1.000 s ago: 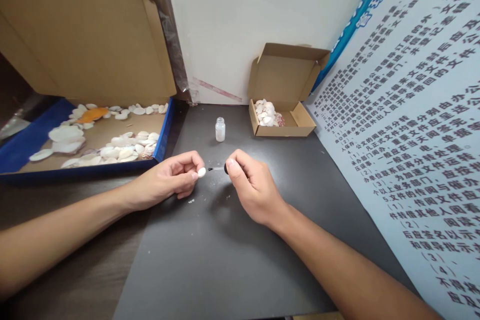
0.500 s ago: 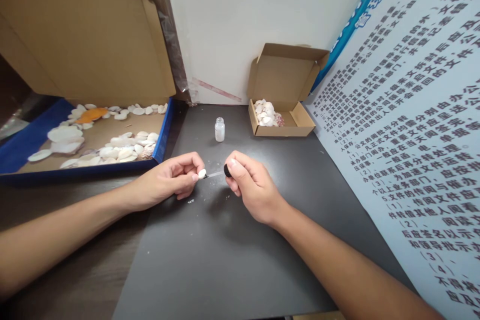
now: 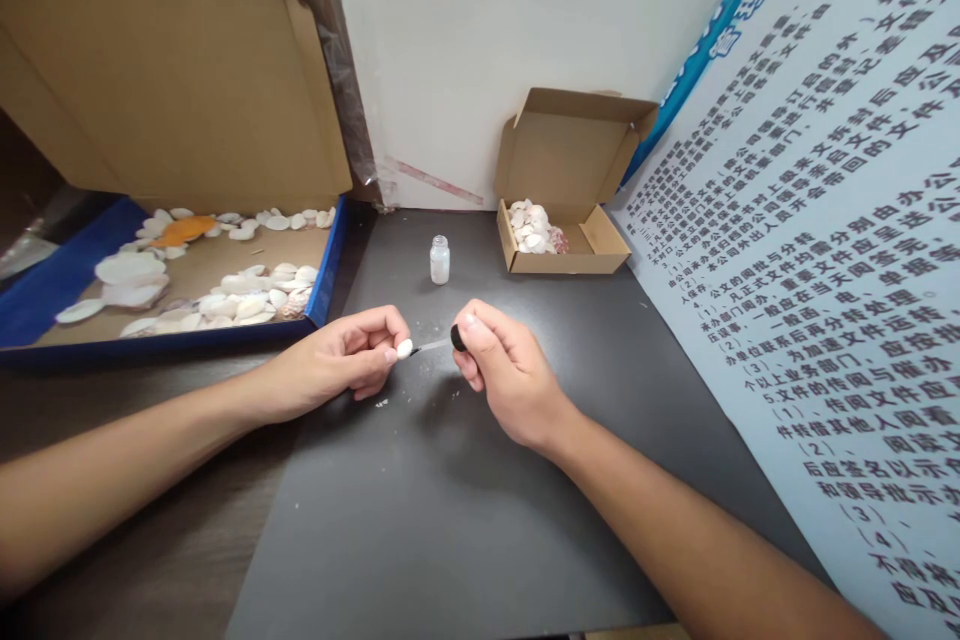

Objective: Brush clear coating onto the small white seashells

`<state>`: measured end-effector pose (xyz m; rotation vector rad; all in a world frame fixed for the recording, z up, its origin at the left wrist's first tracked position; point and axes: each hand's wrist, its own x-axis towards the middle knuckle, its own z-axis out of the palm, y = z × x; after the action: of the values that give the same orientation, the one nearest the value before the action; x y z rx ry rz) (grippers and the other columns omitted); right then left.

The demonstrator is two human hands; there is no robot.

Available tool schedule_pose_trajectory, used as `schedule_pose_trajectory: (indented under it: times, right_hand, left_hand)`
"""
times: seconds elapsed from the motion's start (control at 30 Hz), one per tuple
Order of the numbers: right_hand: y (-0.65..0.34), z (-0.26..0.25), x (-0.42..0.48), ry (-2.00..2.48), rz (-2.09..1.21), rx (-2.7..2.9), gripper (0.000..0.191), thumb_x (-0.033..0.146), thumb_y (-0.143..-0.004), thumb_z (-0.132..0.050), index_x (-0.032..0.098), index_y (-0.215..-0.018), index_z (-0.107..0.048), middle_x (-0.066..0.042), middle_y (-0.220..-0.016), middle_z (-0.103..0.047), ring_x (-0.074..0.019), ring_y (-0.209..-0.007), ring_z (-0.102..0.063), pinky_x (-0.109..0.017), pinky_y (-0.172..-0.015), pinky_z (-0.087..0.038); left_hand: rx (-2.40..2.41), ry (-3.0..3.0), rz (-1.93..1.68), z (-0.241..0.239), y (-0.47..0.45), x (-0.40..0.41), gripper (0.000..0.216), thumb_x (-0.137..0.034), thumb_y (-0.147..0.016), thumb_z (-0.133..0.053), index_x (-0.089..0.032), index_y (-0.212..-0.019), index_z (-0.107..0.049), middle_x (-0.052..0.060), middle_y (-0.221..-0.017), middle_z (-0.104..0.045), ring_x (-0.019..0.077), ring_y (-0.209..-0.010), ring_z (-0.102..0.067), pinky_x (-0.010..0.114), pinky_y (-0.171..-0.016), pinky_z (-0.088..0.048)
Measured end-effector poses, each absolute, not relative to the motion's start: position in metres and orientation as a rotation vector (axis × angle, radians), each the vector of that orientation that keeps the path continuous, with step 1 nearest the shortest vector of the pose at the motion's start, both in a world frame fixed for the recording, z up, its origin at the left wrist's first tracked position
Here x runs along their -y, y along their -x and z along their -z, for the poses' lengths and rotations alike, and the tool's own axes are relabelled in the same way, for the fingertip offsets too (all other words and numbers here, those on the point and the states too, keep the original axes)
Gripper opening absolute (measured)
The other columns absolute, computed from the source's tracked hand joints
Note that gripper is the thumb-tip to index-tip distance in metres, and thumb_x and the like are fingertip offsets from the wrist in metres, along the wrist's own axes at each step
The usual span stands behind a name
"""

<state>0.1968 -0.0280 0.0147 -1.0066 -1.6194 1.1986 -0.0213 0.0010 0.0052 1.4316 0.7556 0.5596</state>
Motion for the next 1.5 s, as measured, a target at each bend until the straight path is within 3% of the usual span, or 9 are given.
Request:
schedule_pose_trajectory:
  times: [0.1,0.27,0.43,0.7,0.9,1.13,1.5]
  right_hand:
    - [-0.1964,-0.0153,0.0281,0.973,-1.288,1.596,0.039,0.049,-0.102,-0.035,0.022,-0.075,-0.043,0.004,-0.063,-0.044,-0.0105,-0.052,-0.040,-0.026,-0.052,-0.034]
    - [-0.1974,-0.0160,0.0292,1.107,-0.977,1.812,0.034,0.041,-0.102,-0.041,0.021,-0.075,-0.045,0.004,-0.066,-0.045,-0.0110,-0.058,-0.041,-0.026,-0.055,-0.034]
    - [-0.1974,-0.0171,0.0311,0.948,-1.181,1.719,0.034,0.040,-0.103,-0.036,0.021,-0.077,-0.045,0.004,-0.067,-0.048,-0.0102,-0.055,-0.042,-0.026,-0.054,-0.037]
    - [-0.1973,-0.0176,0.0301,1.117,-0.887,1.902,0.028,0.034,-0.101,-0.043,0.021,-0.076,-0.046,0.005,-0.064,-0.047,-0.0099,-0.056,-0.042,-0.025,-0.055,-0.034]
    - [-0.1975,-0.0175,0.0310,0.976,-1.149,1.792,0.031,0.038,-0.102,-0.038,0.021,-0.079,-0.047,0.003,-0.069,-0.049,-0.0100,-0.056,-0.043,-0.024,-0.054,-0.036]
    - [-0.1963,-0.0178,0.0288,1.084,-0.912,1.928,0.029,0.033,-0.101,-0.042,0.021,-0.074,-0.044,0.005,-0.062,-0.044,-0.0097,-0.055,-0.039,-0.025,-0.054,-0.032]
    - [-0.1975,-0.0142,0.0330,1.002,-0.989,1.909,0.031,0.034,-0.103,-0.034,0.020,-0.080,-0.048,0.003,-0.069,-0.049,-0.0108,-0.058,-0.044,-0.026,-0.058,-0.036]
  left_hand:
    - [-0.751,-1.426,-0.559,-0.0053,0.0216,-0.0011,0.017,-0.035,-0.093,-0.057,-0.020,-0.090,-0.050,-0.008,-0.062,-0.042,0.0060,-0.052,-0.039,0.019,-0.050,-0.031]
    - [-0.746,-1.425,-0.556,-0.0066,0.0221,-0.0006,0.018,-0.036,-0.094,-0.056,-0.020,-0.090,-0.049,-0.009,-0.062,-0.041,0.0061,-0.052,-0.039,0.020,-0.050,-0.031]
    - [-0.746,-1.425,-0.555,-0.0061,0.0219,-0.0009,0.018,-0.035,-0.094,-0.057,-0.020,-0.089,-0.048,-0.009,-0.061,-0.041,0.0060,-0.052,-0.039,0.019,-0.050,-0.031]
    - [-0.757,-1.407,-0.557,-0.0075,0.0201,-0.0003,0.020,-0.036,-0.094,-0.057,-0.019,-0.088,-0.048,-0.009,-0.060,-0.041,0.0057,-0.051,-0.038,0.019,-0.049,-0.031]
    - [-0.757,-1.420,-0.553,-0.0076,0.0206,-0.0005,0.020,-0.036,-0.094,-0.056,-0.019,-0.090,-0.047,-0.009,-0.060,-0.041,0.0055,-0.051,-0.039,0.019,-0.050,-0.031]
    - [-0.750,-1.399,-0.554,-0.0063,0.0206,-0.0008,0.023,-0.039,-0.094,-0.057,-0.019,-0.089,-0.047,-0.009,-0.061,-0.041,0.0053,-0.051,-0.039,0.019,-0.050,-0.031]
    - [-0.749,-1.388,-0.556,-0.0054,0.0208,-0.0012,0.024,-0.040,-0.093,-0.059,-0.019,-0.088,-0.048,-0.009,-0.060,-0.040,0.0060,-0.051,-0.039,0.020,-0.050,-0.030]
